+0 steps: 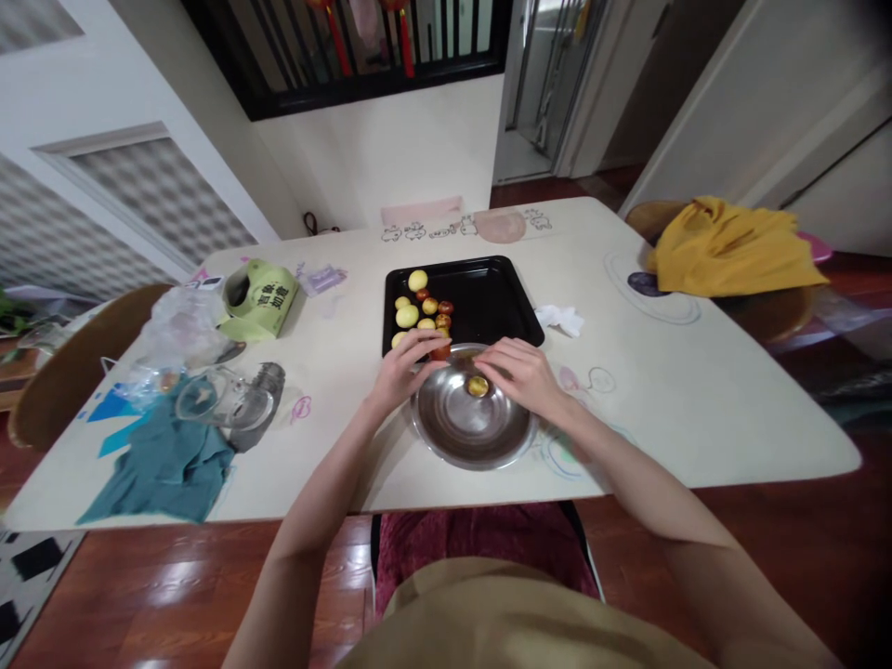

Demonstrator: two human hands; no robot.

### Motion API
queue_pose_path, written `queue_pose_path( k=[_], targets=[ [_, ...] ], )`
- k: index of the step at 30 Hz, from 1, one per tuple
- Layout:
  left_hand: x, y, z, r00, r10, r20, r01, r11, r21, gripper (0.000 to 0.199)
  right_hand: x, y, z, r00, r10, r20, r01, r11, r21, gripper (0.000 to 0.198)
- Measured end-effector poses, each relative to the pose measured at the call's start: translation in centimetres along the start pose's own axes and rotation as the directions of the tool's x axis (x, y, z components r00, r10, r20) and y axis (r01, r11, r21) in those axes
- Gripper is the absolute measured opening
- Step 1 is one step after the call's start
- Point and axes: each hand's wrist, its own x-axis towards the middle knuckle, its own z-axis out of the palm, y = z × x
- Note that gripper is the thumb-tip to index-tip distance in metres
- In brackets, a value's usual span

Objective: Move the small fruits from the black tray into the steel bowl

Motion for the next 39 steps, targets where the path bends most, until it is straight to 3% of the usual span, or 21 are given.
queue_pose_path(
  k=[6,13,16,21,27,30,34,36,39],
  targets=[
    [-0.6,2.1,1.7,0.984,0.168,0.05,-0.167,0.985,-0.035,0.035,-0.1,-0.6,0.0,1.0,-0.027,0.013,0.025,0.99,0.142,0.027],
    [-1.3,3.1,1.3,0.946,0.31,0.089,-0.32,0.94,0.121,0.042,-0.5,-2.1,0.1,0.99,0.11,0.093,-0.134,0.938,0.319,0.031],
    [-1.4,2.8,1.3,0.949,0.301,0.093,-0.309,0.947,0.091,0.041,-0.4,-2.5,0.0,0.984,0.135,0.116,-0.167,0.928,0.332,0.029],
    [-1.5,1.8,1.0,0.978,0.208,-0.026,-0.208,0.978,0.003,0.041,-0.3,-2.4,-0.1,0.989,0.093,0.116,-0.127,0.935,0.332,0.033],
    [-1.6,1.3,0.1,0.989,0.145,0.008,-0.143,0.982,-0.123,0.015,-0.3,-2.1,-0.2,0.974,0.005,0.227,-0.079,0.944,0.319,0.029],
    [-1.9,1.1,0.3,0.986,0.161,0.044,-0.153,0.977,-0.147,0.016,-0.2,-2.1,-0.2,0.935,-0.045,0.351,-0.045,0.969,0.242,0.022],
    [-2.2,1.1,0.9,0.99,0.14,0.032,-0.132,0.976,-0.173,0.024,0.0,-2.1,0.1,0.828,-0.076,0.555,0.021,0.994,0.105,0.017],
    [-2.3,1.1,1.1,0.992,0.125,0.014,-0.121,0.976,-0.181,0.027,0.0,-2.0,0.4,0.787,-0.084,0.611,0.056,0.996,0.065,0.016],
    [-2.4,1.2,1.3,0.992,0.122,-0.024,-0.124,0.973,-0.197,0.028,0.1,-1.9,0.9,0.765,-0.081,0.638,0.083,0.996,0.027,0.014]
  ],
)
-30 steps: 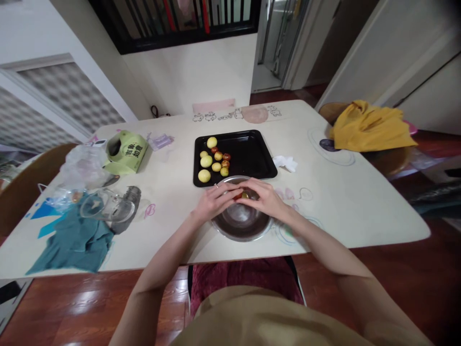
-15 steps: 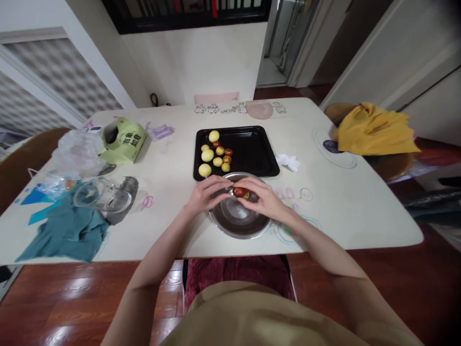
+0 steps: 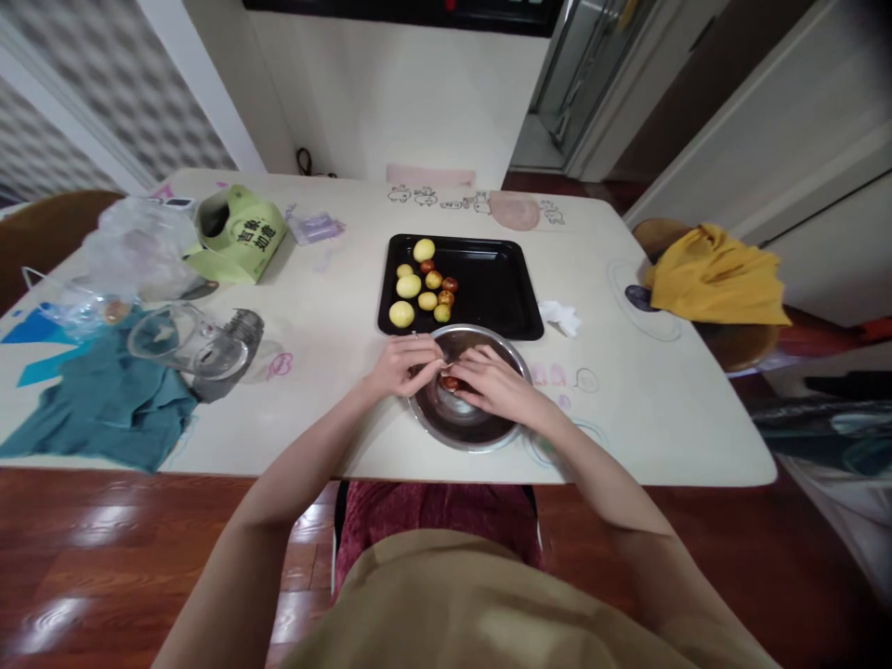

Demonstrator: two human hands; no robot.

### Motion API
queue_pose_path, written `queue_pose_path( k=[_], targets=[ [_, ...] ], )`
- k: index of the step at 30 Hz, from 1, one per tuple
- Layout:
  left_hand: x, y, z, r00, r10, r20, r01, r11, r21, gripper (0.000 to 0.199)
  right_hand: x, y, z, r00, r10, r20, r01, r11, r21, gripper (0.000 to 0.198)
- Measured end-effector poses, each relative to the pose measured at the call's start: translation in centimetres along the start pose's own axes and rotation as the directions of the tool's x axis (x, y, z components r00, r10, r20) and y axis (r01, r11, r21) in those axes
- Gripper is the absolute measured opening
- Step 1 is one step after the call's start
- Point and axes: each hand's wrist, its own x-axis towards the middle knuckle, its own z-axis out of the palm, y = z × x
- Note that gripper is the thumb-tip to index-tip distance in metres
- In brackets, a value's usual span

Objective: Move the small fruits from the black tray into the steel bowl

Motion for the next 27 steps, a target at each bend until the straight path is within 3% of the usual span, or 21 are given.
queue_pose_path(
  k=[12,17,27],
  targets=[
    [0.0,0.04,0.14,1.0,0.006,-0.008,-0.006,1.0,-0.002,0.031,0.21,-0.11,-0.19,0.996,0.056,-0.063,-0.057,0.998,-0.018,0.021],
    [-0.15,-0.05,0.14,1.0,-0.027,0.009,0.027,1.0,0.005,0.036,0.3,0.27,0.1,0.999,0.019,-0.051,-0.02,1.0,-0.015,0.018],
    [0.23,0.31,-0.03,1.0,0.003,0.006,-0.003,1.0,0.013,0.036,0.25,0.14,0.46,0.987,0.055,-0.149,-0.071,0.992,-0.104,0.011]
  ],
)
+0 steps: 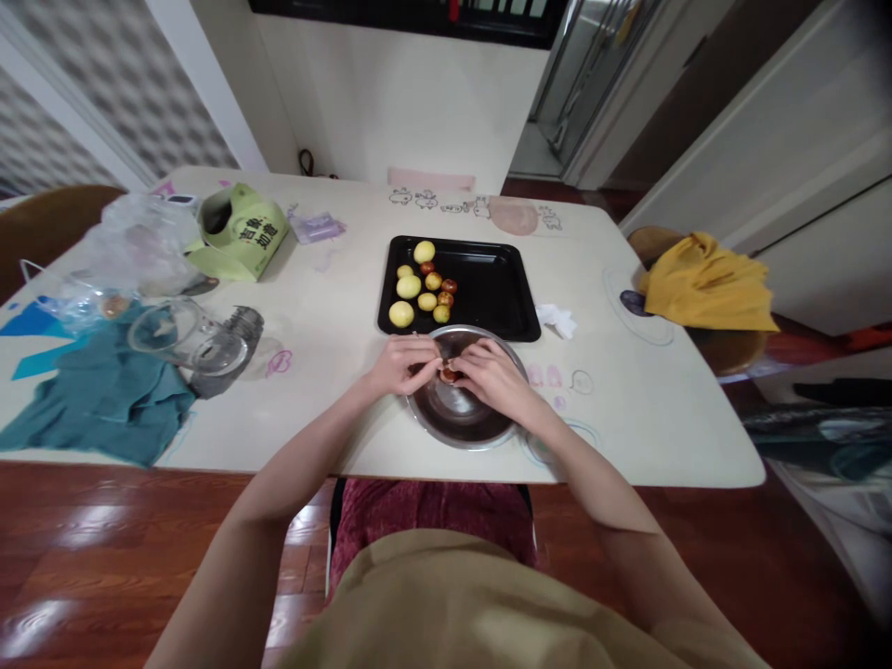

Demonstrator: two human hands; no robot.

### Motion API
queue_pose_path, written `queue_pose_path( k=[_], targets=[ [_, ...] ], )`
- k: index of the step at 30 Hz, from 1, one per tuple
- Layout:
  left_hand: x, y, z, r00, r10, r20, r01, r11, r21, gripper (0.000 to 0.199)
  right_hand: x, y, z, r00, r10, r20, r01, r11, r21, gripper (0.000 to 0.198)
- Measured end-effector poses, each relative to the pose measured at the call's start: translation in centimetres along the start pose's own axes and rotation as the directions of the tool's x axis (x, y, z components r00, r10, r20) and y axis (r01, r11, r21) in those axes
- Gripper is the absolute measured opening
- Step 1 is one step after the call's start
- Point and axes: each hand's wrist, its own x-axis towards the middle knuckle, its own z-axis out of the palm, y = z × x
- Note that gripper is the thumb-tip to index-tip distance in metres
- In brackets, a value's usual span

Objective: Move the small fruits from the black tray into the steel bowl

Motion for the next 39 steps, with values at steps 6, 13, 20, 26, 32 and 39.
queue_pose_path(
  k=[6,13,20,26,32,39],
  targets=[
    [-0.1,-0.1,0.1,1.0,-0.005,0.003,0.005,1.0,0.006,0.035,-0.1,0.3,-0.1,1.0,0.015,-0.009,-0.015,1.0,0.022,0.012],
    [-0.5,-0.4,0.5,1.0,-0.012,-0.004,0.013,1.0,0.021,0.038,-0.1,0.4,-0.6,0.996,0.015,-0.089,0.004,0.977,0.212,0.017],
    [-0.3,-0.3,0.5,1.0,0.011,-0.024,-0.011,1.0,0.022,0.035,2.6,6.0,-2.0,0.965,0.117,-0.233,-0.057,0.967,0.25,0.022],
    [-0.1,0.0,0.4,0.997,0.048,-0.053,-0.045,0.997,0.058,0.031,7.3,13.1,0.0,0.981,0.124,-0.148,-0.102,0.984,0.146,0.034],
    [-0.2,0.0,0.4,0.999,0.032,-0.022,-0.031,0.999,0.044,0.028,9.1,14.3,2.3,0.995,0.071,-0.063,-0.06,0.986,0.158,0.044],
    [-0.4,-0.5,-0.2,0.997,0.075,-0.021,-0.075,0.997,0.021,0.019,8.1,14.2,1.6,0.994,0.099,-0.055,-0.088,0.982,0.168,0.04]
  ],
)
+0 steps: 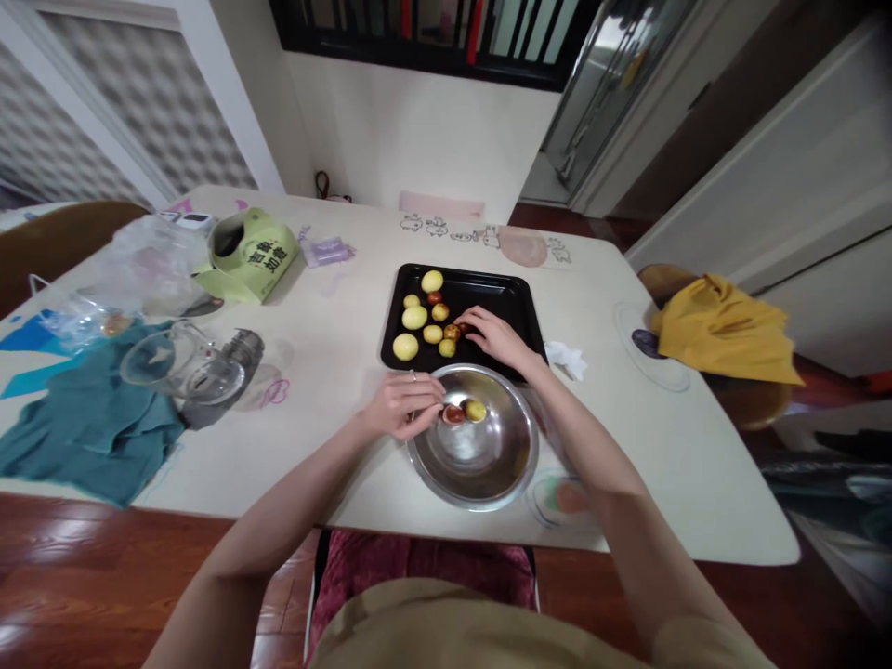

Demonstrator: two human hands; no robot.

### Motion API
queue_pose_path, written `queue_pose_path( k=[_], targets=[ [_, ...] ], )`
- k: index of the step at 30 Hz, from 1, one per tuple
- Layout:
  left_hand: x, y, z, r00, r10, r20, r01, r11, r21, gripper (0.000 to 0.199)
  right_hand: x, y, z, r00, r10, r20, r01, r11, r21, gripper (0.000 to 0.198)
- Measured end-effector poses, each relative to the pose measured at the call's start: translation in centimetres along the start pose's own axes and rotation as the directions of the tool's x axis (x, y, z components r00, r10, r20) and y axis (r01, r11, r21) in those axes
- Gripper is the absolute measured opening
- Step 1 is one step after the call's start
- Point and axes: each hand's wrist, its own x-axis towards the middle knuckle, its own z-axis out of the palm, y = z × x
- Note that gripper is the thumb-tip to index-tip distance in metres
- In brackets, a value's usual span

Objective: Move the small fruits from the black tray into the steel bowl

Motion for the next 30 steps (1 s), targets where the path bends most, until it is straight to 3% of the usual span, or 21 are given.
queue_pose_path(
  k=[6,9,13,17,21,24,27,30],
  targets=[
    [-0.9,-1.0,-0.2,1.0,-0.016,-0.002,0.016,1.0,0.023,0.018,-0.8,0.1,-0.8,0.998,0.053,0.016,-0.053,0.999,0.008,0.034],
    [-1.2,-1.4,-0.2,1.0,-0.03,-0.003,0.03,0.999,0.024,0.019,-1.4,-0.9,-2.4,0.996,0.083,-0.023,-0.082,0.996,0.04,0.032],
    [-1.6,-1.6,-0.1,0.999,-0.039,-0.018,0.039,0.999,0.02,0.019,-3.6,-5.5,-5.7,0.996,-0.012,-0.088,0.02,0.996,0.089,0.031],
    [-1.9,-1.8,0.0,0.999,-0.043,-0.013,0.044,0.999,0.025,0.02,-6.5,-11.6,-7.4,0.966,-0.22,0.137,0.195,0.965,0.174,0.03],
    [-1.9,-1.9,0.0,0.999,-0.041,-0.002,0.041,0.999,0.034,0.023,-7.8,-15.1,-6.1,0.853,-0.362,0.376,0.342,0.932,0.121,0.033],
    [-1.8,-1.9,0.0,0.999,-0.037,-0.012,0.038,0.999,0.039,0.023,-8.0,-15.9,-4.2,0.786,-0.406,0.466,0.441,0.897,0.036,0.037],
    [-1.7,-1.8,-0.1,0.999,-0.035,-0.021,0.036,0.999,0.04,0.024,-8.2,-16.1,-2.6,0.759,-0.41,0.506,0.49,0.871,-0.027,0.038],
    [-1.6,-1.7,-0.1,0.999,-0.036,-0.024,0.037,0.998,0.047,0.023,-8.3,-16.2,-1.8,0.763,-0.396,0.511,0.498,0.864,-0.076,0.029]
  ],
)
